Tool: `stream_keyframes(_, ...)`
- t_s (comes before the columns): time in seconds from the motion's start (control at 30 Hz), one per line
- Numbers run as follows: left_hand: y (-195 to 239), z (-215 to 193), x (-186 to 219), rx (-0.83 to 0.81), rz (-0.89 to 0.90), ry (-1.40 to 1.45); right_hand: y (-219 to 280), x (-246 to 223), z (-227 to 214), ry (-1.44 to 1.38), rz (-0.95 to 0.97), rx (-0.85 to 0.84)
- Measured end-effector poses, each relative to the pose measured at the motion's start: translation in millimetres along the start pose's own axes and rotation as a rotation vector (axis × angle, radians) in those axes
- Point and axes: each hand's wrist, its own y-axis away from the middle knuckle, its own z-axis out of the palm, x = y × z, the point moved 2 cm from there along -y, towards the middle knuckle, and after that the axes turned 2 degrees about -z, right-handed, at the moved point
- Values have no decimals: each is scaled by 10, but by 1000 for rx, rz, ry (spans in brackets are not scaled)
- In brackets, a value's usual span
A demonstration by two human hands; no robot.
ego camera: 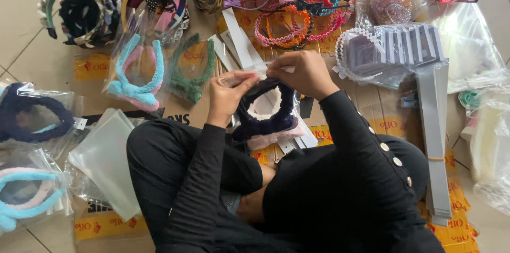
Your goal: The person sits on the floor and packs various colorful headbands into clear plastic bags. They handle each headband, place it inside a bag, and then seal the bag using a handheld heat sealer before stacking the packaged items.
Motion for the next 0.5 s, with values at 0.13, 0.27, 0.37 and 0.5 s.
stream_keyframes(0.13, -269, -59, -229, 90, -50, -28, -62, 207, -134, -24, 87, 84)
stream_keyframes(0.27, -748, -181, -995, 266, -168, 66, -71, 1224, 101, 325, 420, -20)
stream_keyframes(0.37, -941, -210, -1380, 307, -219, 13, -30, 1707, 323, 530, 562, -146)
stream_keyframes(0.5, -1228, -253, -2009, 348, -293, -199, -25, 1630, 374, 571, 703, -332)
